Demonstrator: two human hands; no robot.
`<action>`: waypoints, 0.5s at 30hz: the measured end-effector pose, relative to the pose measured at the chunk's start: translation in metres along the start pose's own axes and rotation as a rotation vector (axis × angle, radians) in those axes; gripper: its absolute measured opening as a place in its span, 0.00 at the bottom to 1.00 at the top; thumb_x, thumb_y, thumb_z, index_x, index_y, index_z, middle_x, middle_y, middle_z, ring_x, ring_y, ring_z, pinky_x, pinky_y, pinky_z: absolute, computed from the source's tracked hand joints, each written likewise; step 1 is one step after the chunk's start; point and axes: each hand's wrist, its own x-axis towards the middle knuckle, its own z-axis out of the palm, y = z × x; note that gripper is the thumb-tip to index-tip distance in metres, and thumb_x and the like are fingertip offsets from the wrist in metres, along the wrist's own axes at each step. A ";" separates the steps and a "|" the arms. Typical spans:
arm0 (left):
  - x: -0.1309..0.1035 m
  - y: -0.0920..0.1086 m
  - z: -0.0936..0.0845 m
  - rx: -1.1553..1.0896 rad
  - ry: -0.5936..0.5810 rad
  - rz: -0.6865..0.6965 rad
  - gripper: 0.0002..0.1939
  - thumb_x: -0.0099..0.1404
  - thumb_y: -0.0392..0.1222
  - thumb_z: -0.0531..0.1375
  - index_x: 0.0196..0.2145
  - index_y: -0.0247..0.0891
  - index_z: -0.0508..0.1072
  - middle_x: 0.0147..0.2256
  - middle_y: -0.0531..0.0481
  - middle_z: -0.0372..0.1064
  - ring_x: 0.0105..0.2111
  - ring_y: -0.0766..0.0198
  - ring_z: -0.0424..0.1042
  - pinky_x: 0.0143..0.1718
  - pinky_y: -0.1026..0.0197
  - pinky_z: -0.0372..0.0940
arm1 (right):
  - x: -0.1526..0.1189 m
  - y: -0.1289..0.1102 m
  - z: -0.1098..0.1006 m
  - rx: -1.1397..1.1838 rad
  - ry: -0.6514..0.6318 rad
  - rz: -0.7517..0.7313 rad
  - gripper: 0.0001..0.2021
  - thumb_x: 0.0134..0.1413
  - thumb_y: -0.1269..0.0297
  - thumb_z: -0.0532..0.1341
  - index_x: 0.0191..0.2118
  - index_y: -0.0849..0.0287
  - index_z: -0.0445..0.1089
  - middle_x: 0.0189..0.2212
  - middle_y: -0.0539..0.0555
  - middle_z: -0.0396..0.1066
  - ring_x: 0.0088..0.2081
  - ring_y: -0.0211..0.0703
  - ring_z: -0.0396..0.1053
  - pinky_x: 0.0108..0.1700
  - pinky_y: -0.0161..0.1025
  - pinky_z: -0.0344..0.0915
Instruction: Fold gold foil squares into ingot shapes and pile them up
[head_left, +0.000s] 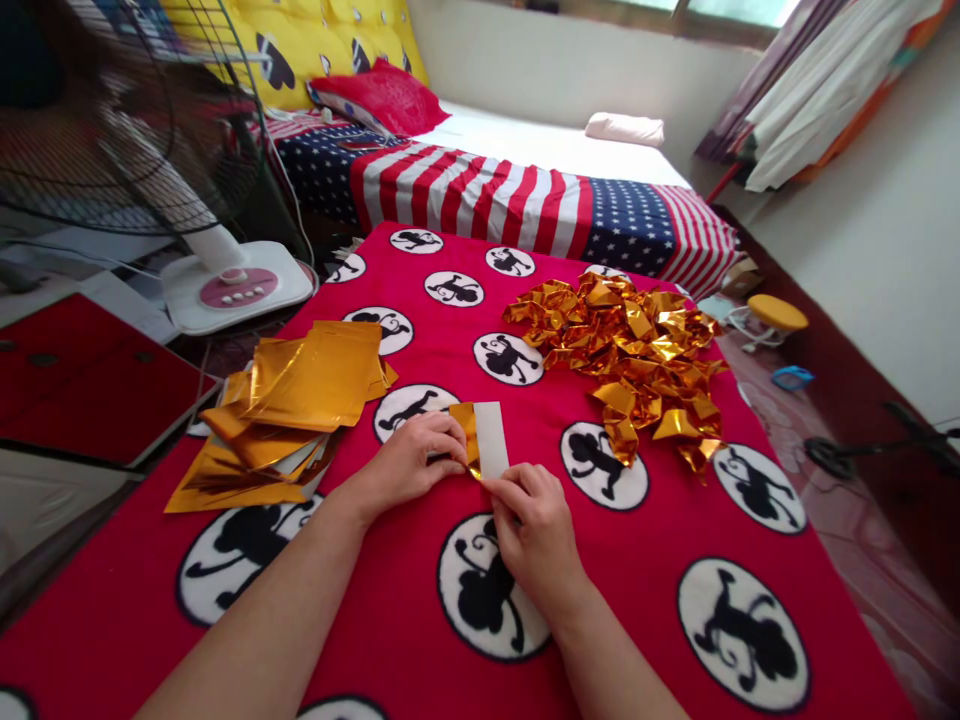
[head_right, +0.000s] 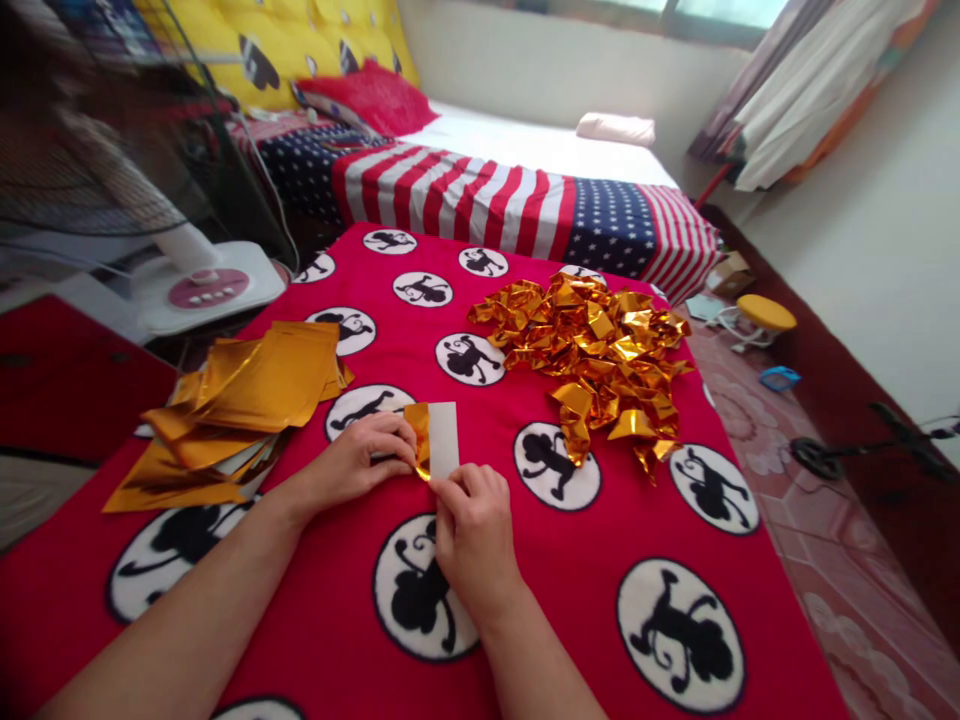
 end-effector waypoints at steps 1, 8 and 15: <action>0.000 0.000 0.000 -0.001 -0.003 -0.001 0.05 0.61 0.36 0.63 0.28 0.40 0.78 0.35 0.49 0.73 0.38 0.62 0.70 0.46 0.58 0.62 | 0.000 -0.001 0.000 -0.017 -0.004 -0.008 0.11 0.60 0.72 0.54 0.40 0.54 0.73 0.32 0.54 0.66 0.36 0.45 0.61 0.39 0.43 0.56; 0.001 0.002 0.000 0.028 -0.006 -0.012 0.05 0.62 0.35 0.62 0.29 0.39 0.76 0.35 0.50 0.72 0.39 0.63 0.69 0.46 0.58 0.61 | 0.003 -0.009 -0.001 -0.124 -0.033 -0.018 0.09 0.61 0.72 0.54 0.32 0.58 0.70 0.31 0.54 0.65 0.35 0.44 0.59 0.39 0.43 0.54; 0.002 0.006 0.004 0.120 -0.017 -0.060 0.03 0.61 0.35 0.61 0.29 0.39 0.73 0.37 0.49 0.71 0.41 0.60 0.68 0.47 0.55 0.62 | 0.002 -0.008 0.000 -0.058 -0.007 -0.010 0.10 0.63 0.72 0.52 0.34 0.60 0.70 0.32 0.54 0.65 0.37 0.44 0.59 0.40 0.43 0.55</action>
